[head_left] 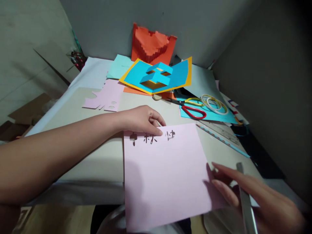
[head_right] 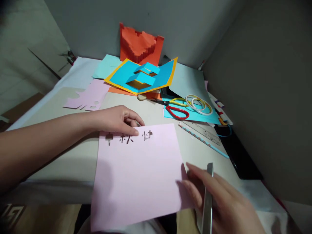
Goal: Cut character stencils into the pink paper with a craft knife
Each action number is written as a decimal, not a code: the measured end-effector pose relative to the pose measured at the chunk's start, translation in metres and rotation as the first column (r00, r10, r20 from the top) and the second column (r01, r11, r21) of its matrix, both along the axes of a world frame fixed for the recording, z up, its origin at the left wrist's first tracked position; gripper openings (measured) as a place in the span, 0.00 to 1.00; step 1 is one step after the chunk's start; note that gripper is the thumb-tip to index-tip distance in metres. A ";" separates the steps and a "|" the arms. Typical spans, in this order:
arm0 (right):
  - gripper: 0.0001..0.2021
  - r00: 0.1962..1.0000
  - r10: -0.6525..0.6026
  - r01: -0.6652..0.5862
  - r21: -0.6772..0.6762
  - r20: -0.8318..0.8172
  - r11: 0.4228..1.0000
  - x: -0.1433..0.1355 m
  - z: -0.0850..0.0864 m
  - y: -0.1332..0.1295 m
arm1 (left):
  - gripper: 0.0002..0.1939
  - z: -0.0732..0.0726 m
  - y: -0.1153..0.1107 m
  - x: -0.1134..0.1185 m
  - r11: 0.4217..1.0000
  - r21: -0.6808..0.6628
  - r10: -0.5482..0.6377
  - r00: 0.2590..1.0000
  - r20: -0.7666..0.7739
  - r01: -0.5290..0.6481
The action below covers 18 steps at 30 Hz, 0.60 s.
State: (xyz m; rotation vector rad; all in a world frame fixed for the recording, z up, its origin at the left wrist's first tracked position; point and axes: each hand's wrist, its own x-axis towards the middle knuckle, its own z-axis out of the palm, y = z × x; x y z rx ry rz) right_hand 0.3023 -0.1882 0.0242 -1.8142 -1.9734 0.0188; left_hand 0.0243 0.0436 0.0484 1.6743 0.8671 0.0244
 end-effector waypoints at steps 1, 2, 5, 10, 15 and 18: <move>0.17 0.999 0.009 -0.009 -0.002 0.053 1.000 0.001 0.001 0.006 | 0.19 0.003 -0.002 0.000 1.000 0.002 0.003 1.000 -0.023 -0.003; 0.20 0.995 0.009 -0.010 0.010 0.102 1.000 0.001 0.002 0.013 | 0.18 0.005 -0.003 0.001 1.000 0.004 0.005 0.999 -0.046 -0.005; 0.20 0.986 0.164 -0.164 0.042 -0.009 0.986 -0.006 0.007 0.038 | 0.17 0.014 -0.008 0.002 1.000 0.012 0.006 0.994 -0.106 -0.004; 0.20 0.911 0.368 -0.382 -0.044 -0.186 0.923 -0.029 0.007 0.079 | 0.22 0.020 -0.010 0.002 1.000 0.024 0.003 0.989 -0.147 0.001; 0.18 0.886 0.389 -0.424 -0.103 -0.251 0.900 -0.042 0.001 0.108 | 0.26 0.017 -0.008 0.000 0.999 0.054 0.007 0.986 -0.169 0.003; 0.16 0.864 0.431 -0.465 -0.084 -0.260 0.881 -0.046 -0.005 0.115 | 0.26 0.013 -0.007 -0.001 0.986 0.165 0.022 0.985 -0.173 0.007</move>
